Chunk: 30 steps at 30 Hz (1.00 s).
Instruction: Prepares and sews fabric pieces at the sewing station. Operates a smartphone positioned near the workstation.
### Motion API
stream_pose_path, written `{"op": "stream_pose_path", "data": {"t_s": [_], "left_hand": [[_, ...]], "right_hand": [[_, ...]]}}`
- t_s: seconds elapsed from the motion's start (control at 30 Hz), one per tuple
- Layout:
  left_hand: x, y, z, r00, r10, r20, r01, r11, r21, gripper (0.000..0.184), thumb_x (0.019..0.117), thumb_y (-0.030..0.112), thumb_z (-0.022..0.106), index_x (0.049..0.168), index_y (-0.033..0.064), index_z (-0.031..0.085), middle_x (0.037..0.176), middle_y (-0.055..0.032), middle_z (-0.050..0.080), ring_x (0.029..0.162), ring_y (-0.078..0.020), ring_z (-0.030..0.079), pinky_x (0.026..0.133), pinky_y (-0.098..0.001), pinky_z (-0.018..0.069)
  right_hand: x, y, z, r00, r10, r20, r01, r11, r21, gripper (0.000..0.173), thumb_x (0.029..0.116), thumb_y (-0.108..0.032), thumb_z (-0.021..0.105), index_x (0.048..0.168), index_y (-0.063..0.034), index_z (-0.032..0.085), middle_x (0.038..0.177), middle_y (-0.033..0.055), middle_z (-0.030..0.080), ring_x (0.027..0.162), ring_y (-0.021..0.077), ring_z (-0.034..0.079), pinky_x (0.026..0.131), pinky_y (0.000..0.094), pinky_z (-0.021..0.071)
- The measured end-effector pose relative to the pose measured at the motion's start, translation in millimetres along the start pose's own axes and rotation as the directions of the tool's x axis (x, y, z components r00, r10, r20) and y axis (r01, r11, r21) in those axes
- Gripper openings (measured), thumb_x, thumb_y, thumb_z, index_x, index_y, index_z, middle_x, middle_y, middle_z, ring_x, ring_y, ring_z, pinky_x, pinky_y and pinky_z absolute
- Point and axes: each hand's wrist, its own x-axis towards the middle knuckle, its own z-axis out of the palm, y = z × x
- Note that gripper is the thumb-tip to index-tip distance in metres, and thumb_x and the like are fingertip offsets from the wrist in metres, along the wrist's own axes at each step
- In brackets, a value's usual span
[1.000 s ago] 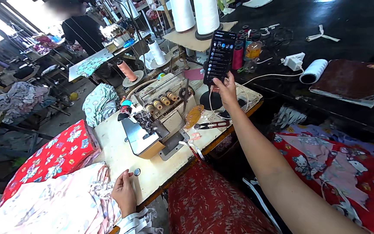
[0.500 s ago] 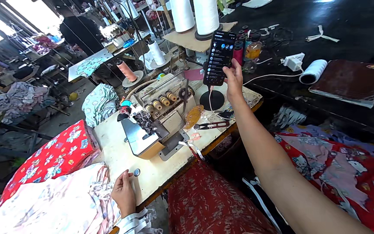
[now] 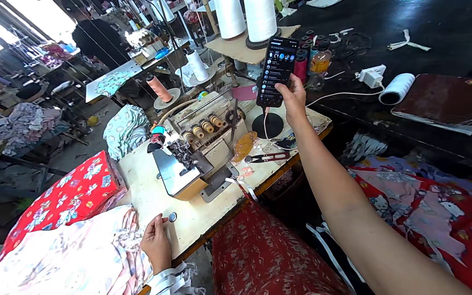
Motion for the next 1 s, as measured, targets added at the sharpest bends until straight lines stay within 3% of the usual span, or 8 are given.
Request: {"op": "stream_pose_path", "data": {"t_s": [0.27, 0.43, 0.63, 1.0], "left_hand": [[-0.5, -0.9, -0.6, 1.0, 0.0, -0.001, 0.0, 1.0, -0.008, 0.023, 0.1045, 0.01, 0.053, 0.103, -0.0074, 0.068, 0.082, 0.0036, 0.07, 0.072, 0.0095, 0.061, 0.069, -0.009, 0.0492], [-0.1, -0.7, 0.0, 1.0, 0.008, -0.012, -0.008, 1.0, -0.016, 0.022, 0.1039, 0.009, 0.053, 0.101, -0.0066, 0.068, 0.079, 0.0045, 0.069, 0.071, 0.0098, 0.061, 0.069, -0.0085, 0.0496], [-0.4, 0.4, -0.1, 1.0, 0.007, -0.012, -0.007, 1.0, -0.016, 0.022, 0.1039, 0.008, 0.053, 0.101, -0.0078, 0.068, 0.079, 0.0039, 0.069, 0.071, 0.0103, 0.061, 0.07, -0.008, 0.0489], [-0.4, 3.6, 0.8, 1.0, 0.007, -0.018, -0.007, 1.0, 0.003, 0.023, 0.1039, 0.008, 0.053, 0.1, -0.0086, 0.068, 0.081, 0.0027, 0.069, 0.074, 0.0102, 0.061, 0.072, -0.0085, 0.0495]], "right_hand": [[3.2, 2.4, 6.7, 0.998, 0.0, -0.056, -0.003, 0.999, -0.053, 0.052, 0.0941, -0.015, 0.074, 0.138, 0.0028, 0.052, 0.123, 0.0173, 0.063, 0.106, 0.0158, 0.066, 0.092, 0.0301, 0.055], [-1.4, 1.0, 1.1, 0.999, 0.023, -0.032, -0.024, 0.999, -0.03, 0.048, 0.1048, -0.026, 0.058, 0.143, 0.0009, 0.049, 0.129, 0.0161, 0.061, 0.108, 0.0154, 0.065, 0.093, 0.0309, 0.0538], [-2.1, 2.2, -4.0, 0.997, 0.064, -0.04, -0.065, 0.998, -0.024, 0.046, 0.1078, -0.028, 0.051, 0.146, -0.0021, 0.049, 0.133, 0.0168, 0.059, 0.112, 0.0193, 0.062, 0.092, 0.0354, 0.0524], [1.2, 5.8, -10.6, 0.998, 0.065, -0.004, -0.065, 0.997, -0.031, 0.044, 0.1087, -0.03, 0.048, 0.143, -0.0018, 0.05, 0.117, 0.0143, 0.064, 0.098, 0.0182, 0.065, 0.084, 0.0354, 0.0544]]}}
